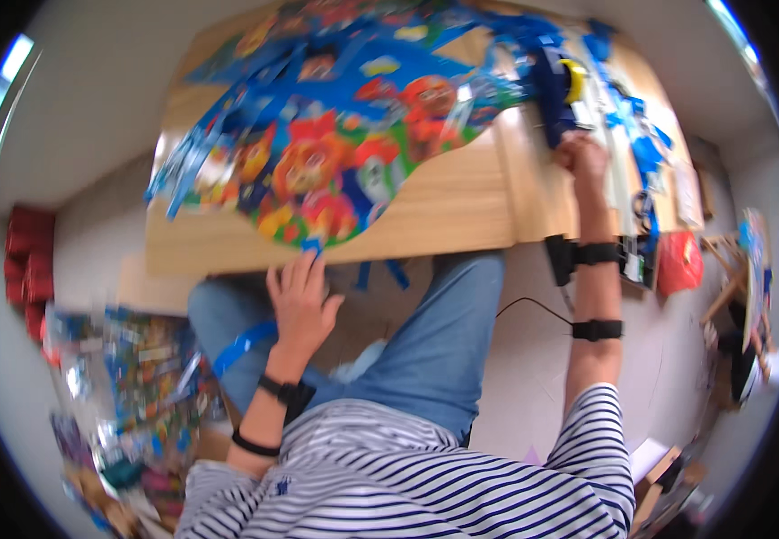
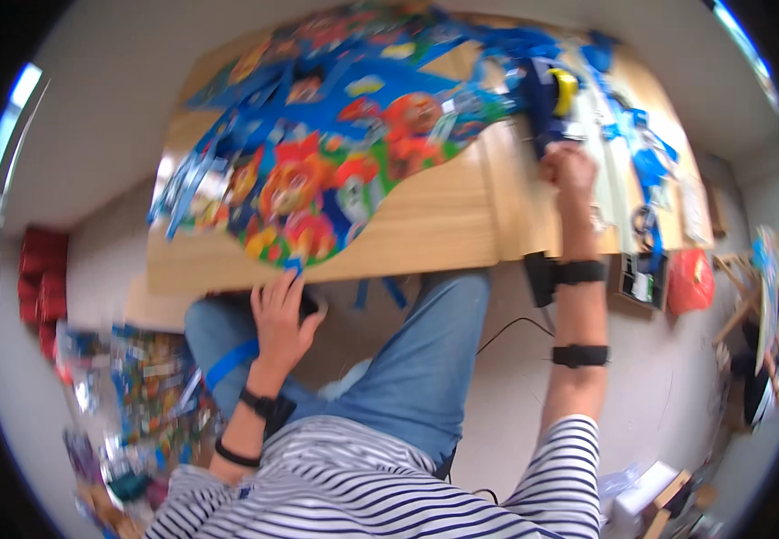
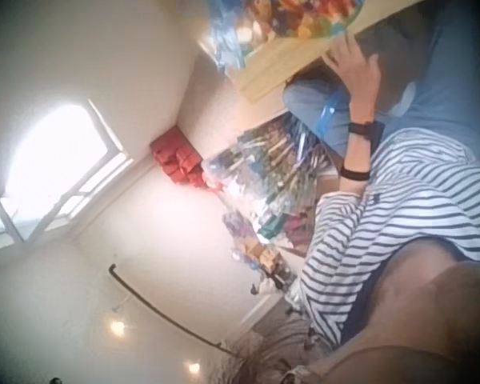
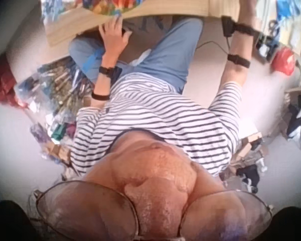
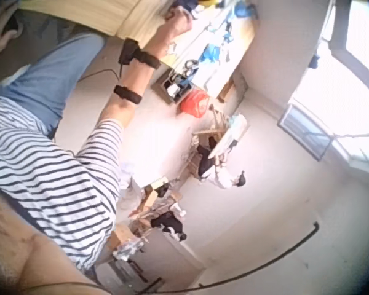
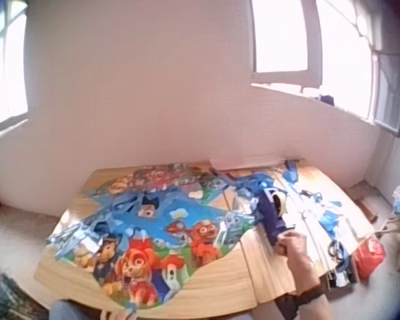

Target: Attaching blue ribbons and decorative elements to Paw Patrol themed kites using tape.

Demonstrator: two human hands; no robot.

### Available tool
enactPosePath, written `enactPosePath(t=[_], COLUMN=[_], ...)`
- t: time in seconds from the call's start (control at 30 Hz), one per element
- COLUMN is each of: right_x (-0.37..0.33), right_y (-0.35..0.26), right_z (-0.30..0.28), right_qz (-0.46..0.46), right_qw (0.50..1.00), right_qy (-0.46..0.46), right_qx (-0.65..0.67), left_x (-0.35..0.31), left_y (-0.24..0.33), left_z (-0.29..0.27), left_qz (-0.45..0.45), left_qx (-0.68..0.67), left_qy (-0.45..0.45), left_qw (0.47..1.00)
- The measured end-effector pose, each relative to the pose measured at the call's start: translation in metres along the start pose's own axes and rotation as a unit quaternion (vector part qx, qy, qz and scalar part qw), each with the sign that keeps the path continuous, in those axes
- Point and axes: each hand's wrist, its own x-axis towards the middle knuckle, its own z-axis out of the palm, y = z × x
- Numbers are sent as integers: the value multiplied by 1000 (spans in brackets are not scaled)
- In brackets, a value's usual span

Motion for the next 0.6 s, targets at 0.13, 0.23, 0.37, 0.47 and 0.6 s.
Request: enactPosePath(t=[0.13, 0.23, 0.37, 0.47, 0.6], right_x=[-44, -87, -142, -161, -170], right_y=[-55, -56, -46, -13, 1], right_z=[66, 142, 242, 284, 317], right_qz=[-24, -71, -98, -162, -173], right_qw=[946, 856, 694, 631, 527], right_qy=[-287, -464, -644, -693, -746], right_qx=[-148, -217, -309, -308, -369], left_x=[2, 2, -4, -4, -5], left_y=[0, -2, -6, -5, -8], left_z=[0, 6, 6, 9, 16], left_qz=[-15, -21, -33, -36, -30], left_qx=[-6, -15, -10, -6, 21], left_qy=[1, 13, 25, 28, 46], left_qw=[1000, 1000, 999, 999, 998])
